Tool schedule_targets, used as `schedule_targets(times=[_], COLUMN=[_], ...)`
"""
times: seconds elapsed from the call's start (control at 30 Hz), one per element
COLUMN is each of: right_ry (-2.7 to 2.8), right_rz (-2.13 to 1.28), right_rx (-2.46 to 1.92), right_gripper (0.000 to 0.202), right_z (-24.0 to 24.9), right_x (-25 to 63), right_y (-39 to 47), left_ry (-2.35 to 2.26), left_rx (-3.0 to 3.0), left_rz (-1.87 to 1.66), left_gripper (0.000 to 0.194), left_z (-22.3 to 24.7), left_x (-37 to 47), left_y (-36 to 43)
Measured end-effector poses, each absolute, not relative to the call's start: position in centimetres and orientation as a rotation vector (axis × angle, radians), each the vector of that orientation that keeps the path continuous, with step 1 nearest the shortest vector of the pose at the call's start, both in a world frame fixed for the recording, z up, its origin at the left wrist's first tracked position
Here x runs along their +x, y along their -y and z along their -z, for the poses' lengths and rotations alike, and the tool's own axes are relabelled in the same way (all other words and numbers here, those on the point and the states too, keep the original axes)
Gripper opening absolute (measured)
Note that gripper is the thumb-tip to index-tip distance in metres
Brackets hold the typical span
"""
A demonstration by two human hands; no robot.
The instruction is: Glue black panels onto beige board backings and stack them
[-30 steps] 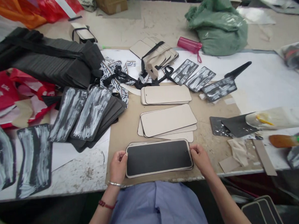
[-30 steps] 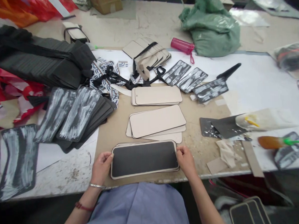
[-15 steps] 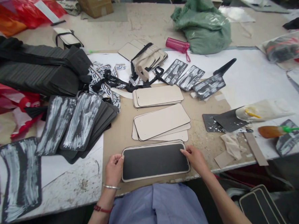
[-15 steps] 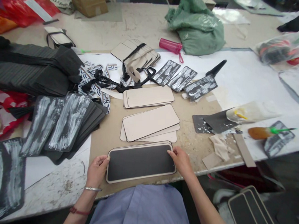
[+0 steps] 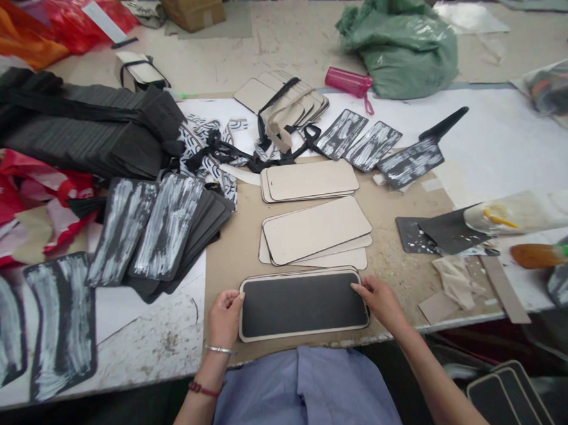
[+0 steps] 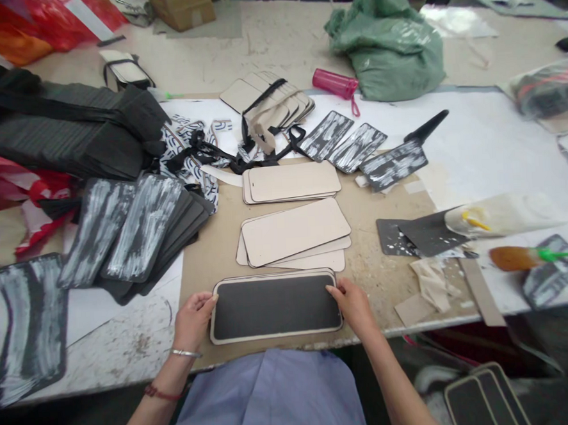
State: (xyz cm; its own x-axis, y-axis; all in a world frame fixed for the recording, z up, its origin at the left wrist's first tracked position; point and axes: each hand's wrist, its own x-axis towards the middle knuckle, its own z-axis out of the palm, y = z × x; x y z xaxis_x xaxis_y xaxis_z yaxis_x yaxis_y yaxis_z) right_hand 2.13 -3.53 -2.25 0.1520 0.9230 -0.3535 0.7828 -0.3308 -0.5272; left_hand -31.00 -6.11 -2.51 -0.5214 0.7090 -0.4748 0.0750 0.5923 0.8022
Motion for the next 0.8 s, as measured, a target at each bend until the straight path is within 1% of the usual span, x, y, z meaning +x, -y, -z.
schedule_targets(times=[0.3, 0.47, 0.8], right_ry=[1.724, 1.733, 1.727], right_rz=[-0.953, -0.965, -0.934], right_rx=[-2.187, -2.218, -2.248], right_gripper=[0.044, 0.044, 0.046], right_z=[2.9, 3.0, 2.6], right_x=[2.7, 2.7, 2.3], right_y=[3.3, 3.3, 3.1], left_ry=[-1.896, -1.895, -1.858], left_rx=[0.566, 0.54, 0.518], left_rz=[-0.969, -0.976, -0.996], left_gripper=[0.025, 0.02, 0.02], left_z=[1.8, 1.5, 2.2], left_x=[-30.4, -30.3, -30.5], left_y=[6.1, 6.1, 6.2])
